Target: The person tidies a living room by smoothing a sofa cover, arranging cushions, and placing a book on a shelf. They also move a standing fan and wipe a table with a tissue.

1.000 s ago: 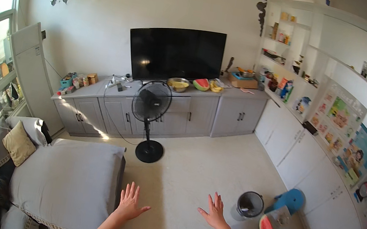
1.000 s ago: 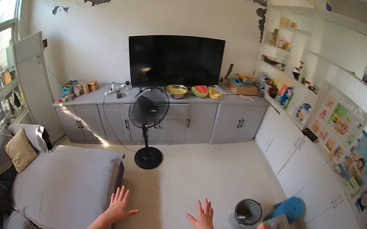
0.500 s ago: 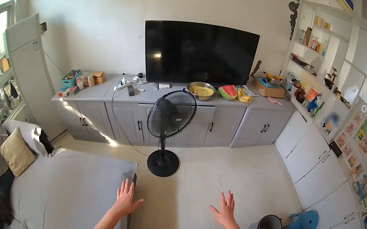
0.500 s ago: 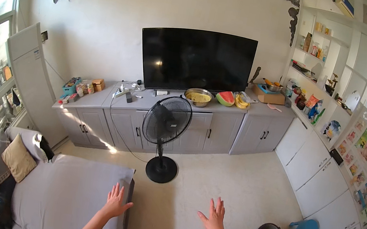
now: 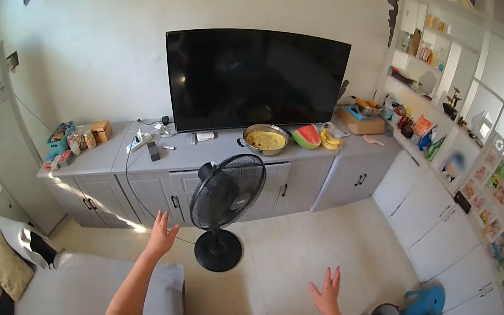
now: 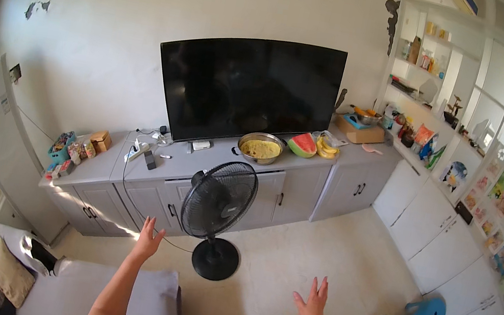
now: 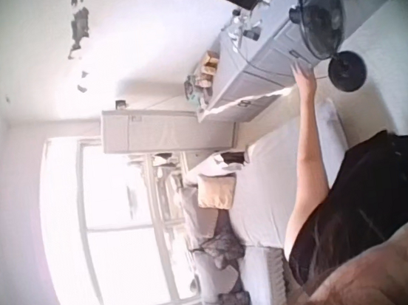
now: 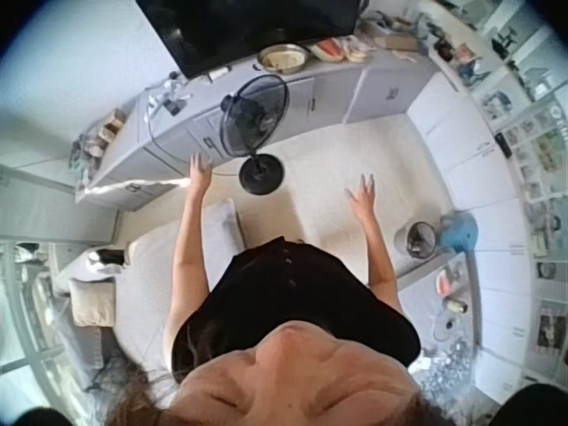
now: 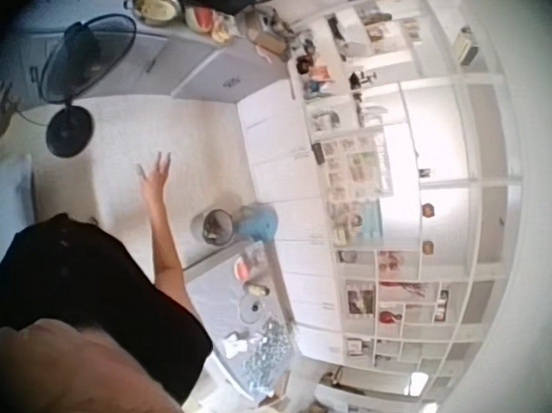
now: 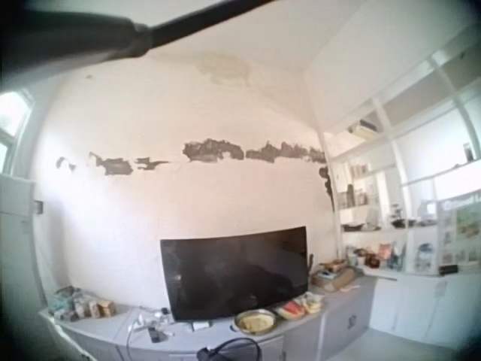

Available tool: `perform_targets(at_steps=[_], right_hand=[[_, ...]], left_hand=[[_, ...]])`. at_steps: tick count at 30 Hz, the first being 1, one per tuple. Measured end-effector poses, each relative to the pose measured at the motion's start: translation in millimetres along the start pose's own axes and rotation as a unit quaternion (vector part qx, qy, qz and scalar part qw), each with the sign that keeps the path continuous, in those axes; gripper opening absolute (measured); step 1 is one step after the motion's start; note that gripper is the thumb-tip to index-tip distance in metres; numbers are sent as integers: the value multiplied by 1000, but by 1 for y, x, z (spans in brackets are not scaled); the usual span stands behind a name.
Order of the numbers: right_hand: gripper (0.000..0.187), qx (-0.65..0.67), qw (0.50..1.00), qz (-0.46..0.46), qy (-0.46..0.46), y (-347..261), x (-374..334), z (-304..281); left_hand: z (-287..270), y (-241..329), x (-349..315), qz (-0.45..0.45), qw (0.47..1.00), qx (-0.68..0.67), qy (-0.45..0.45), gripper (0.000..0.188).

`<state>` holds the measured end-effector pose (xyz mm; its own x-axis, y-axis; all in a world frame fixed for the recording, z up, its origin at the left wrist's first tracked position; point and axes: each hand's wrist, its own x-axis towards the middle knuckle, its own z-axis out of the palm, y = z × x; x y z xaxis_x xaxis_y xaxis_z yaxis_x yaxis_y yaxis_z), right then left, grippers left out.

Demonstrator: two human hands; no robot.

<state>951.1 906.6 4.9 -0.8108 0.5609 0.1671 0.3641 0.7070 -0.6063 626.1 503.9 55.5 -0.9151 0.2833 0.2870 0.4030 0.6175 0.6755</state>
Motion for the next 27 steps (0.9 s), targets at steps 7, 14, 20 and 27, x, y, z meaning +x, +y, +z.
perform_targets(at_steps=[7,14,20,27], right_hand=[[81,17,999,9,26,-44,70,19],[79,16,984,156,88,-72,65,34],[80,-15,962,253,106,-107,42,72],[78,-35,934,338,107,-151,26,83]], left_hand=[[34,-59,152,-59,994,-38,-84,80],[100,-65,286,-271,924,-127,-238,109],[180,-88,353,-362,883,-73,-289,140],[250,-99,371,-380,915,-14,-134,130]])
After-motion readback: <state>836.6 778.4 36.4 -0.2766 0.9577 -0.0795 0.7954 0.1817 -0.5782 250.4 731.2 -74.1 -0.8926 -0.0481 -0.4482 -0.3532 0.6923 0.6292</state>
